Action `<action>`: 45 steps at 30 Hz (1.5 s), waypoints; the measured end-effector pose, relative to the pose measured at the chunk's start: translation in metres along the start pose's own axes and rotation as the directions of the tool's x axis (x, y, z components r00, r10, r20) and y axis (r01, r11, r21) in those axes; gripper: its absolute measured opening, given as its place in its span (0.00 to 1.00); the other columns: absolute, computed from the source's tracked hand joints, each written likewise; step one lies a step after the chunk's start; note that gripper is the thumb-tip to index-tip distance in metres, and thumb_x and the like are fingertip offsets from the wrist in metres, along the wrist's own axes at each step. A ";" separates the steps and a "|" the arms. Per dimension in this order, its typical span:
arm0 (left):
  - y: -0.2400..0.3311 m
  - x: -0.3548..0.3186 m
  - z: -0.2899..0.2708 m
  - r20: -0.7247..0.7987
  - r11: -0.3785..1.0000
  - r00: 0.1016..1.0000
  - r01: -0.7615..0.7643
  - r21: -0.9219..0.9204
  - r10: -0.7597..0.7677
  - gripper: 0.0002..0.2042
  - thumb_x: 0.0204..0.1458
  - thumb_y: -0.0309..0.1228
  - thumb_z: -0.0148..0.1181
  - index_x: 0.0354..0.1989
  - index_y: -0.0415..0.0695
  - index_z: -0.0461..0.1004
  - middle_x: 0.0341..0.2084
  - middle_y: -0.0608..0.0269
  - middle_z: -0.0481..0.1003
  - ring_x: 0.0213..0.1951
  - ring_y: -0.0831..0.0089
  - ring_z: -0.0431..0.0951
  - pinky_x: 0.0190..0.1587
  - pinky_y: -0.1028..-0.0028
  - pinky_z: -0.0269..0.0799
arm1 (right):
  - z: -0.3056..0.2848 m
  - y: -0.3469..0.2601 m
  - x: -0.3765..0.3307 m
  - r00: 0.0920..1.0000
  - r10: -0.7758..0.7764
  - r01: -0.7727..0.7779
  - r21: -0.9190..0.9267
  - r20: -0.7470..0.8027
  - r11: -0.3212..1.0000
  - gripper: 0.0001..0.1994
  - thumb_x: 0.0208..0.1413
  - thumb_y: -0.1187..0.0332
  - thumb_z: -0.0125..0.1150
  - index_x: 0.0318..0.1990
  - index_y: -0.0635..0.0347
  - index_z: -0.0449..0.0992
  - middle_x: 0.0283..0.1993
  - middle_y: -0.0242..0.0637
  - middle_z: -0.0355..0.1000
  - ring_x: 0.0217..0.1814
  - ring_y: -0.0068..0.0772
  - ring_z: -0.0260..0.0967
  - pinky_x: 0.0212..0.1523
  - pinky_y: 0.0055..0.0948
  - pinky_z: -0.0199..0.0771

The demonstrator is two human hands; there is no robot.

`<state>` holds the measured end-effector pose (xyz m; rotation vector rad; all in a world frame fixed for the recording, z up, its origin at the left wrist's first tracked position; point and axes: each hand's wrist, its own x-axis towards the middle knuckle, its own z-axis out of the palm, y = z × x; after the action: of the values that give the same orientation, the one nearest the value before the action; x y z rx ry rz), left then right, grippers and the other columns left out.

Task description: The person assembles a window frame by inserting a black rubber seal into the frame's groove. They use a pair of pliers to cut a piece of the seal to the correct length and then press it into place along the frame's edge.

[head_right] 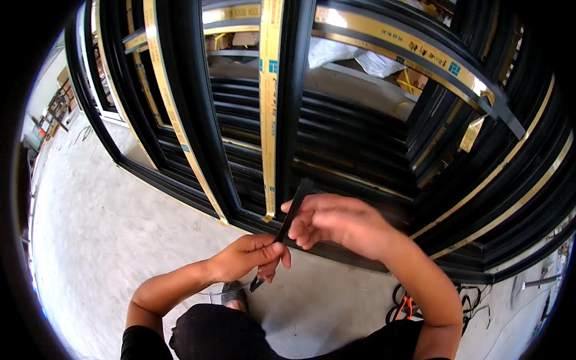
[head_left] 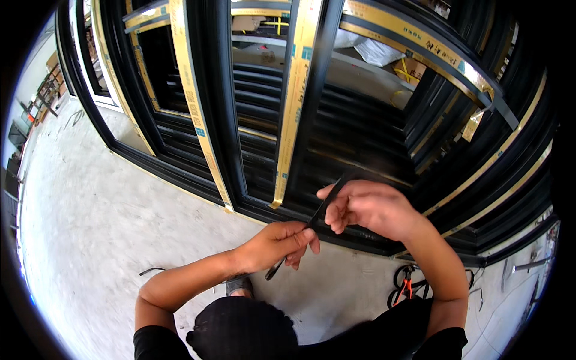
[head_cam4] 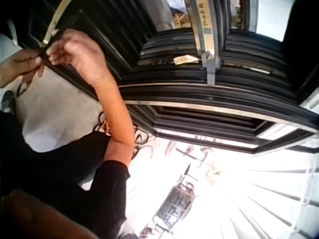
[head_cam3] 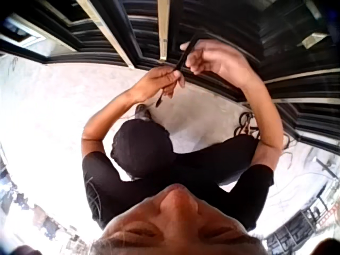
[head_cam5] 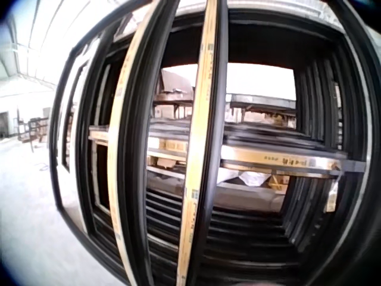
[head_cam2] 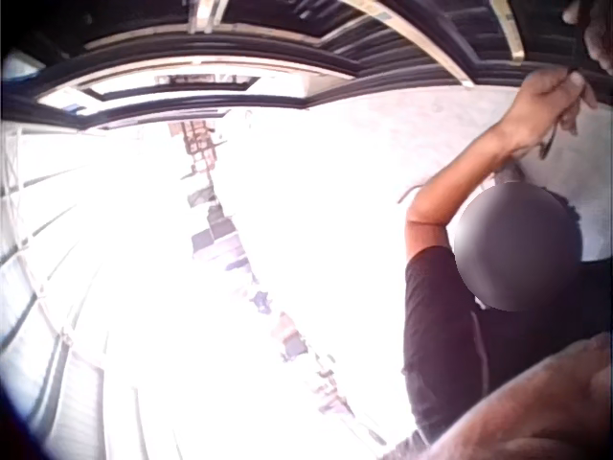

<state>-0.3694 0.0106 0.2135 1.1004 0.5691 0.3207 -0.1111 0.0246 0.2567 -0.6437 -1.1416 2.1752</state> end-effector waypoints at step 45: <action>0.377 -0.005 -0.118 -0.242 0.234 0.007 -0.289 0.928 0.970 0.21 0.47 0.31 0.65 0.47 0.34 0.67 0.39 0.47 0.69 0.43 0.48 0.72 0.45 0.56 0.71 | 0.202 -0.503 0.249 0.156 -0.970 0.248 -0.943 -0.187 0.222 0.10 0.57 0.70 0.64 0.32 0.67 0.72 0.25 0.37 0.71 0.22 0.28 0.73 0.23 0.29 0.79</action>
<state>-0.4299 0.2573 0.5157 1.9421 1.0120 1.9348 -0.2791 0.3132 0.7507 -0.9833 -1.3315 0.2338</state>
